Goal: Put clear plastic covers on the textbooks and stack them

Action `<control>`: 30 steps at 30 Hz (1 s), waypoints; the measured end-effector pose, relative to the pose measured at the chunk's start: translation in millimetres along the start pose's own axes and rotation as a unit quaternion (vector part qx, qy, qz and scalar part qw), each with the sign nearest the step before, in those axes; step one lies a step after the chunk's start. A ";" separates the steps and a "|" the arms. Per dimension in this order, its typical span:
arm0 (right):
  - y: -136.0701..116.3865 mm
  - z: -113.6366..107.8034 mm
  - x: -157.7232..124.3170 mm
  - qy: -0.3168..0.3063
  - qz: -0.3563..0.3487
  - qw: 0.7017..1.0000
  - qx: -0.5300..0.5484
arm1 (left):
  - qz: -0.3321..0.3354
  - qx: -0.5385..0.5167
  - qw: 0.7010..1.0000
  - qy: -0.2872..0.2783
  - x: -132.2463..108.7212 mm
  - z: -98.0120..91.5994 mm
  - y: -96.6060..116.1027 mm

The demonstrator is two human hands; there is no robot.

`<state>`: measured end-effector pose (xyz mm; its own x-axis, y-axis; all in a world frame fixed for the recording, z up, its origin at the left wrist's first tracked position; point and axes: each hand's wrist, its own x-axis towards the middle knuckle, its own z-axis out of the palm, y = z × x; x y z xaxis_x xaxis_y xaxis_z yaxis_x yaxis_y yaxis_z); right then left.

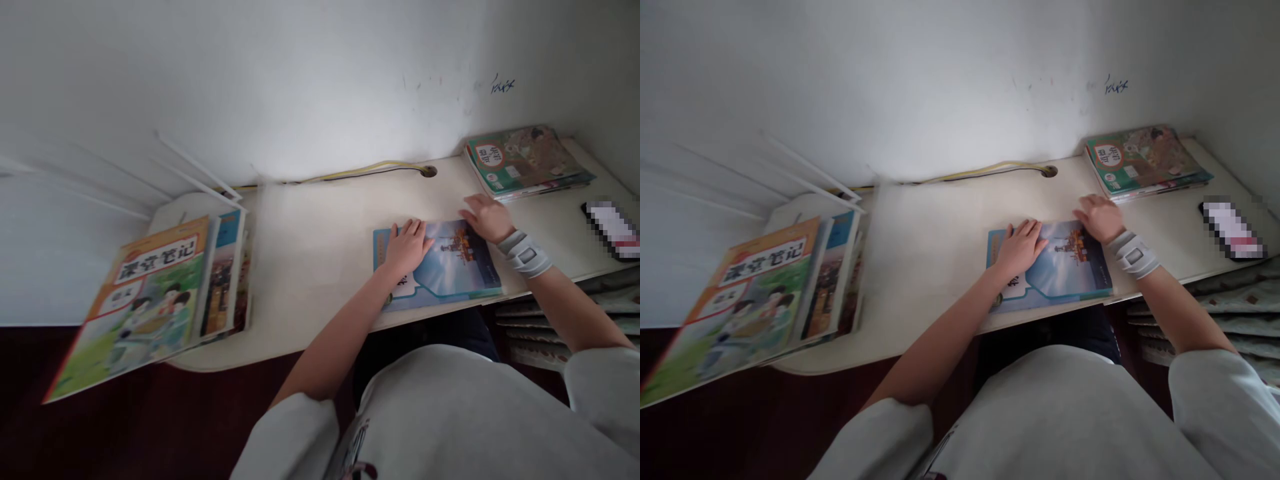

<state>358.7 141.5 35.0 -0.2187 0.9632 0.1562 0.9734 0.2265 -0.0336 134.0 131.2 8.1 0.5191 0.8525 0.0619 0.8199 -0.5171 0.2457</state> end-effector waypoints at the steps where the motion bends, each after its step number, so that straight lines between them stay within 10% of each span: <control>1: -10.1 1.5 -3.1 -0.014 -0.068 0.997 0.015 | -0.002 0.000 1.000 -0.002 0.2 -0.1 0.4; 7: -54.0 19.6 -15.9 -0.083 -0.222 0.971 0.040 | 0.003 0.005 1.000 -0.023 -1.4 -0.1 0.1; 16: 6.0 26.9 -26.7 -0.057 -0.118 0.991 0.040 | -0.144 -0.031 0.989 -0.008 -16.4 -2.9 -45.4; 21: 8.7 31.8 -29.4 -0.051 -0.105 0.992 0.046 | -0.186 -0.158 0.963 0.113 -38.0 -5.9 -44.9; 25: 6.6 32.9 -29.0 -0.042 -0.106 0.992 0.051 | -0.256 -0.457 0.839 0.145 -62.6 -22.6 -53.4; 30: 9.4 39.6 -28.7 -0.026 -0.107 0.993 0.051 | -0.331 -0.665 0.667 0.050 -68.2 -52.2 -76.4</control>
<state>371.4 121.7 -8.9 -0.4256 0.8970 0.1192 0.8929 0.4377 -0.1056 23.3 116.5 35.6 0.0766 0.8951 -0.4392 -0.1131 0.4455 0.8881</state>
